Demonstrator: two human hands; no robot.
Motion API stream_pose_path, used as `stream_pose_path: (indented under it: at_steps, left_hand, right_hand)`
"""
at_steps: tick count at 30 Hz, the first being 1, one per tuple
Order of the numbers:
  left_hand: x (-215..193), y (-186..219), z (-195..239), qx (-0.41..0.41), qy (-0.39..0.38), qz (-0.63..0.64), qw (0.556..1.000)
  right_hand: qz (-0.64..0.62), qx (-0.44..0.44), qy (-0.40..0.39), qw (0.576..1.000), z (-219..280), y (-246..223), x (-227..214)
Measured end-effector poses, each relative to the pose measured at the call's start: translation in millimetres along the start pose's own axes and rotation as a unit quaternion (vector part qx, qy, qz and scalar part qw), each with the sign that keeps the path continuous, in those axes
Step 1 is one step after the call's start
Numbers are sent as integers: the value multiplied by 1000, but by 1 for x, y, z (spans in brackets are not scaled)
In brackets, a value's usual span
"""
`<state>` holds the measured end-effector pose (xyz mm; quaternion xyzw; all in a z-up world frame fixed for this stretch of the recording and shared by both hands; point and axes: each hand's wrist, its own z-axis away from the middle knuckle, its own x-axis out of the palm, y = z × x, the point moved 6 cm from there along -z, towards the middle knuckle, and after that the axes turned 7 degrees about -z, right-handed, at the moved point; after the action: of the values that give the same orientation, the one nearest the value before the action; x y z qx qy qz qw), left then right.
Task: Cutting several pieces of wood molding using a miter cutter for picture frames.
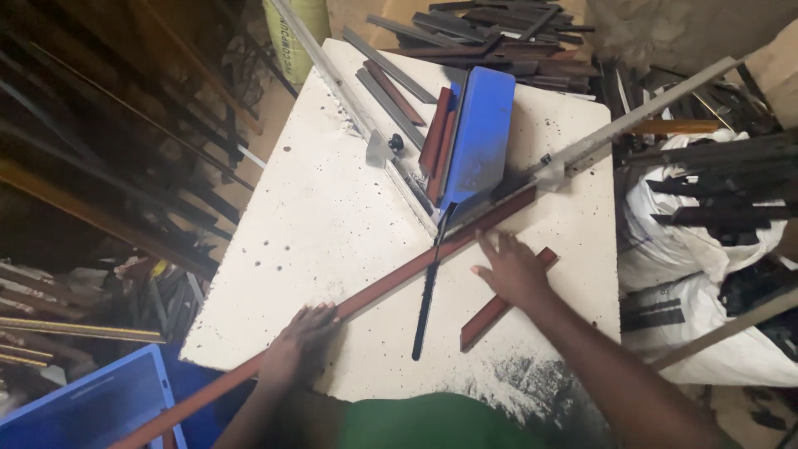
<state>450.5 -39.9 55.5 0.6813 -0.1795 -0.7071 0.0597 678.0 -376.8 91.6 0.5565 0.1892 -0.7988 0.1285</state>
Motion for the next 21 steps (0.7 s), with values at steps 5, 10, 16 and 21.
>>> stream_pose_path:
  at_steps: [5,10,16,21]
  left_hand:
    - [6,0,4,-5,-34,-32,999]
    - [-2,3,2,4,-13,2,1000]
    - [4,-3,7,20,35,17,999]
    - [13,14,-3,21,68,13,997]
  right_hand:
    - [-9,-111,260,959,-3,8,10]
    - [-85,-11,169,982,-18,-13,-19]
    - [-1,-19,75,997,8,-26,-2]
    - [-25,-10,-16,999,84,-44,16]
